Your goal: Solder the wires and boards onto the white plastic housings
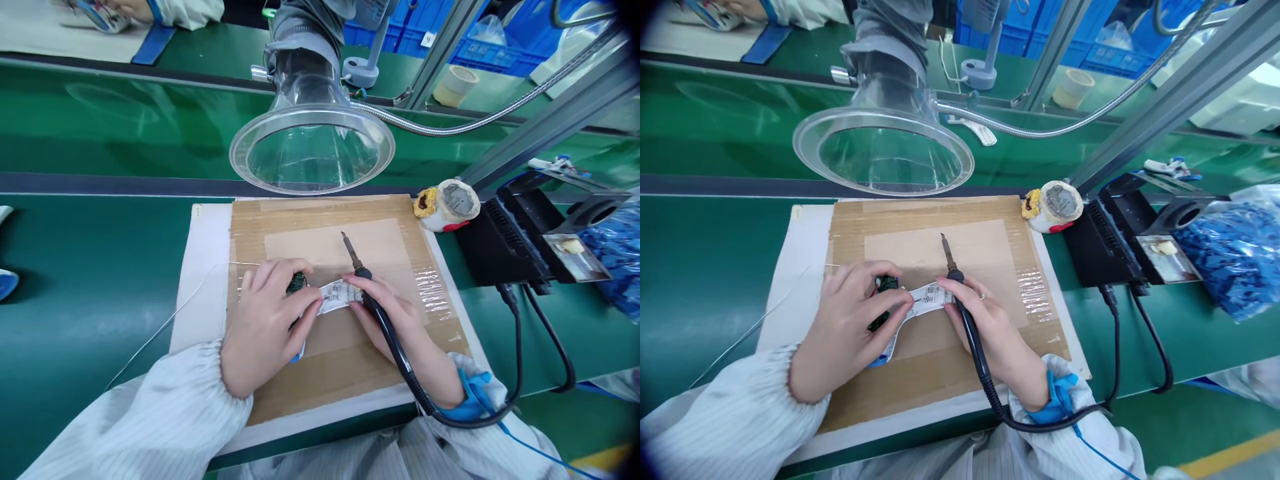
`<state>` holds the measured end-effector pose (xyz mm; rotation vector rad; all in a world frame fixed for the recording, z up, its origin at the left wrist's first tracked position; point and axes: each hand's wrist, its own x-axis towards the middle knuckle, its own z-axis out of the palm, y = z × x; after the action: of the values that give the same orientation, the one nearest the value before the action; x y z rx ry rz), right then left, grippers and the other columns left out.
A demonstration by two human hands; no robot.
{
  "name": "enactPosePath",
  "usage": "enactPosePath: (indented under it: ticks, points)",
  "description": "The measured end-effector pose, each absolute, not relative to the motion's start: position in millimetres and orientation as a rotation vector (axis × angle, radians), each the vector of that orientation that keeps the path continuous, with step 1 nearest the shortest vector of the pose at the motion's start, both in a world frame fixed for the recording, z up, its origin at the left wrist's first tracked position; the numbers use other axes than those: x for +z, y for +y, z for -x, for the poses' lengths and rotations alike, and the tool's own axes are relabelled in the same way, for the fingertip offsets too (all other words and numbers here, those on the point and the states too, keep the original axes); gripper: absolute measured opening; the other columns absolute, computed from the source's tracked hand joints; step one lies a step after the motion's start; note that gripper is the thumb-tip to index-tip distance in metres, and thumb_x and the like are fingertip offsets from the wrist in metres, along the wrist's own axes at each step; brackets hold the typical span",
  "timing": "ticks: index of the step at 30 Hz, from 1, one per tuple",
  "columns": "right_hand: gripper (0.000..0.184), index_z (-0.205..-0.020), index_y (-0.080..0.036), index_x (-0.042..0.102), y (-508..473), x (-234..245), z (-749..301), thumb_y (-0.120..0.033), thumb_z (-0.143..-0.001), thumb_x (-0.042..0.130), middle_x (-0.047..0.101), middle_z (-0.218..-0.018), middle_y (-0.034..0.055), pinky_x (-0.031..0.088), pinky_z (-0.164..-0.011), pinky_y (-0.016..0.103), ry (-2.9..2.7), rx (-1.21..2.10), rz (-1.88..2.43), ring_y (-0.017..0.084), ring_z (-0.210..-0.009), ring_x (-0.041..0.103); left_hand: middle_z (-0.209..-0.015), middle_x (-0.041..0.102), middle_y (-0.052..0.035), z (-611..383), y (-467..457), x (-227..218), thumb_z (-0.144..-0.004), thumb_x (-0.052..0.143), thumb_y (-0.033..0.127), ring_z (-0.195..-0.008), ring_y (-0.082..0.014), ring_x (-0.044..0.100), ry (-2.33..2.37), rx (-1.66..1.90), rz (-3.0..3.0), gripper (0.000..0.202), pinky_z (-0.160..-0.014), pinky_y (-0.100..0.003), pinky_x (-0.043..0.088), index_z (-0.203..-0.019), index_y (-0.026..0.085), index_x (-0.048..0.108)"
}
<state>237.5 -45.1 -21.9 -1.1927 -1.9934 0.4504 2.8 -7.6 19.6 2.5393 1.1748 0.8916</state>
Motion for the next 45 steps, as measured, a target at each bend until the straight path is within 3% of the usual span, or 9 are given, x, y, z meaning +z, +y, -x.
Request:
enactPosePath:
  ticks: [4, 7, 9, 13, 18, 33, 40, 43, 45]
  points:
    - [0.052, -0.152, -0.033, 0.054, -51.5, -17.8, -238.6, -0.013, -0.104, 0.064, 0.077, -0.133, 0.006, 0.067, -0.099, 0.038, -1.926, 0.434, 1.215, 0.022, -0.118, 0.077, -0.131, 0.062, -0.0143, -3.8, -7.6, 6.6, -0.102, 0.058, 0.016, -0.123, -0.0306, 0.059, 1.159, 0.859, -2.376, 0.019, -0.101, -0.05, 0.051, -0.092, 0.021, 0.074]
    - [0.043, -0.145, -0.031, 0.062, -62.2, -10.4, -244.6, -0.016, -0.104, 0.066, 0.084, -0.104, 0.0026, 0.069, -0.089, 0.037, -1.729, 0.371, 1.231, 0.022, -0.097, 0.082, -0.132, 0.06, -0.0139, -3.4, -6.0, 6.1, -0.103, 0.057, 0.015, -0.124, -0.0262, 0.06, 1.127, 0.837, -2.287, 0.017, -0.104, -0.044, 0.053, -0.095, 0.02, 0.071]
    - [0.031, -0.137, -0.029, 0.069, -68.7, -6.5, -250.0, -0.027, -0.106, 0.066, 0.083, -0.087, 0.0022, 0.068, -0.075, 0.039, -1.644, 0.352, 1.205, 0.023, -0.079, 0.081, -0.133, 0.06, -0.0134, -3.4, -5.9, 6.5, -0.104, 0.057, 0.015, -0.124, -0.0252, 0.061, 1.128, 0.821, -2.27, 0.017, -0.104, -0.043, 0.053, -0.095, 0.02, 0.07]
    - [0.016, -0.111, -0.029, 0.079, -73.5, -4.8, -254.9, -0.038, -0.105, 0.067, 0.078, -0.077, 0.0021, 0.059, -0.056, 0.036, -1.586, 0.361, 1.176, 0.02, -0.061, 0.071, -0.135, 0.06, -0.013, -4.0, -6.3, 4.7, -0.104, 0.057, 0.016, -0.125, -0.0258, 0.062, 1.124, 0.811, -2.267, 0.015, -0.104, -0.043, 0.052, -0.096, 0.02, 0.07]
    - [0.01, -0.107, -0.028, 0.08, -70.9, -7.9, -250.7, -0.03, -0.102, 0.072, 0.078, -0.075, -0.0004, 0.059, -0.059, 0.035, -1.578, 0.36, 1.203, 0.018, -0.06, 0.07, -0.134, 0.06, -0.0132, -4.4, -5.7, 2.7, -0.104, 0.057, 0.017, -0.127, -0.0266, 0.062, 1.12, 0.807, -2.263, 0.016, -0.104, -0.043, 0.052, -0.096, 0.019, 0.07]
    - [0.01, -0.108, -0.028, 0.08, -69.3, -9.8, -249.9, -0.029, -0.101, 0.072, 0.081, -0.084, 0.0011, 0.062, -0.062, 0.034, -1.579, 0.385, 1.225, 0.018, -0.065, 0.073, -0.133, 0.061, -0.0129, -4.5, -5.7, 2.4, -0.104, 0.057, 0.017, -0.124, -0.0271, 0.063, 1.13, 0.812, -2.265, 0.016, -0.102, -0.044, 0.053, -0.095, 0.02, 0.07]
    - [0.019, -0.108, -0.029, 0.079, -71.4, -6.5, -252.8, -0.043, -0.105, 0.067, 0.078, -0.079, 0.0016, 0.059, -0.055, 0.036, -1.516, 0.343, 1.245, 0.02, -0.059, 0.07, -0.132, 0.062, -0.0133, -4.7, -5.4, 4.7, -0.103, 0.056, 0.017, -0.124, -0.0279, 0.064, 1.124, 0.808, -2.252, 0.017, -0.101, -0.045, 0.053, -0.093, 0.019, 0.07]
    - [0.023, -0.125, -0.03, 0.073, -71.8, -6.0, -250.9, -0.04, -0.108, 0.063, 0.075, -0.073, -0.0021, 0.064, -0.067, 0.038, -1.537, 0.435, 1.284, 0.02, -0.061, 0.074, -0.132, 0.062, -0.0131, -4.8, -4.7, 5.3, -0.103, 0.057, 0.017, -0.125, -0.0281, 0.063, 1.128, 0.806, -2.257, 0.017, -0.102, -0.045, 0.053, -0.093, 0.019, 0.07]
    - [0.027, -0.136, -0.031, 0.067, -68.6, -6.3, -247.3, -0.03, -0.109, 0.061, 0.081, -0.083, -0.0022, 0.067, -0.084, 0.038, -1.601, 0.472, 1.291, 0.02, -0.078, 0.08, -0.131, 0.062, -0.0132, -4.9, -4.5, 5.1, -0.103, 0.057, 0.017, -0.123, -0.0276, 0.063, 1.127, 0.807, -2.261, 0.017, -0.101, -0.045, 0.052, -0.093, 0.019, 0.07]
